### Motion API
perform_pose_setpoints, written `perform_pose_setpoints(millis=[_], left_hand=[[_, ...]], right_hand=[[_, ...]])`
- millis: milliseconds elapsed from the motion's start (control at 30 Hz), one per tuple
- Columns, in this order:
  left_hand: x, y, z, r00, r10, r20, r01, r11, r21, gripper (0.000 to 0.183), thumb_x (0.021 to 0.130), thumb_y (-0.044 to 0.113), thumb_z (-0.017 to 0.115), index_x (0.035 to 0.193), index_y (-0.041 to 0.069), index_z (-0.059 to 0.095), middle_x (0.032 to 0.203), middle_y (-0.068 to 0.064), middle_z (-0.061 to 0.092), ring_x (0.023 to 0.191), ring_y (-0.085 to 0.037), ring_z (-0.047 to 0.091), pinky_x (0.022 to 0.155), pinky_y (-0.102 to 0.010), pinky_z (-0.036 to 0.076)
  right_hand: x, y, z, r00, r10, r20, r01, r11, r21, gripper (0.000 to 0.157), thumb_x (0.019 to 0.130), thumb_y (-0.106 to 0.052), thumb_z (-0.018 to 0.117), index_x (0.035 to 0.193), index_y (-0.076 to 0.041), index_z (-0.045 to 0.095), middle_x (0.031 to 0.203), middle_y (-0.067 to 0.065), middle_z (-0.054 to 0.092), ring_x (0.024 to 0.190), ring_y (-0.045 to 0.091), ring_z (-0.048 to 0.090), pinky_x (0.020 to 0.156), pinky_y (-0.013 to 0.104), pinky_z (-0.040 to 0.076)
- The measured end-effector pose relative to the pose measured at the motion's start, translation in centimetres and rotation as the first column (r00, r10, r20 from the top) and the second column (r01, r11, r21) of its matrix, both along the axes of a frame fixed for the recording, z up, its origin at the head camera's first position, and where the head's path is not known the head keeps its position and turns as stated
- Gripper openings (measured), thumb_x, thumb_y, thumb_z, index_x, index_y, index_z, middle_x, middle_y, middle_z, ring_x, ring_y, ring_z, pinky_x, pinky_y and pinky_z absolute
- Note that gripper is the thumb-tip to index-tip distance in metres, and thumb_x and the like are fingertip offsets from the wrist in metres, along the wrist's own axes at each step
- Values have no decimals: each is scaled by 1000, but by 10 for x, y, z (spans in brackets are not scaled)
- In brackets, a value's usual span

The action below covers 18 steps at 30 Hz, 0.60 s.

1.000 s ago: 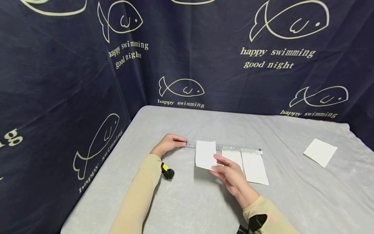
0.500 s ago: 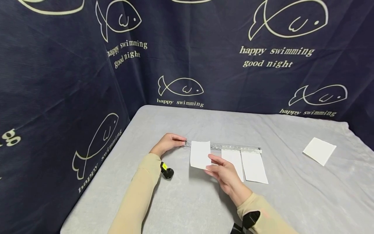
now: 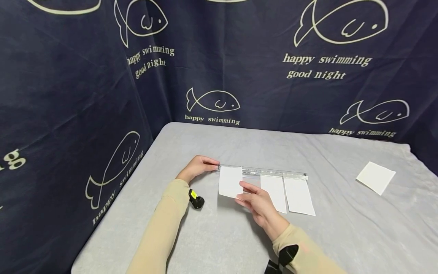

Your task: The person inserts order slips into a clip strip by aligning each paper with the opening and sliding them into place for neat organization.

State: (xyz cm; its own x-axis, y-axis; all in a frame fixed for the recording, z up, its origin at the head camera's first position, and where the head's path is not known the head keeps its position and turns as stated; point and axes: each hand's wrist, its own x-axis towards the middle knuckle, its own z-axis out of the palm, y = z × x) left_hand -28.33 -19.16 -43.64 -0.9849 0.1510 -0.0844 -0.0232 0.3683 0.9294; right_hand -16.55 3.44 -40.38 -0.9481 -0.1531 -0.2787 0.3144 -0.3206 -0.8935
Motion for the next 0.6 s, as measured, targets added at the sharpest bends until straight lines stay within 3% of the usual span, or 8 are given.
perform_pose_setpoints(millis=[600], left_hand=[[1, 1, 1, 1000, 2, 2, -2, 1000, 16, 23, 78, 14, 77, 100, 9, 74, 102, -1, 69, 105, -15, 58, 91, -29, 44]], right_hand=[[2, -11, -8, 999, 9, 38, -9, 1000, -10, 50, 78, 22, 50, 127, 16, 44, 116, 22, 45, 77, 15, 60, 73, 27, 53]])
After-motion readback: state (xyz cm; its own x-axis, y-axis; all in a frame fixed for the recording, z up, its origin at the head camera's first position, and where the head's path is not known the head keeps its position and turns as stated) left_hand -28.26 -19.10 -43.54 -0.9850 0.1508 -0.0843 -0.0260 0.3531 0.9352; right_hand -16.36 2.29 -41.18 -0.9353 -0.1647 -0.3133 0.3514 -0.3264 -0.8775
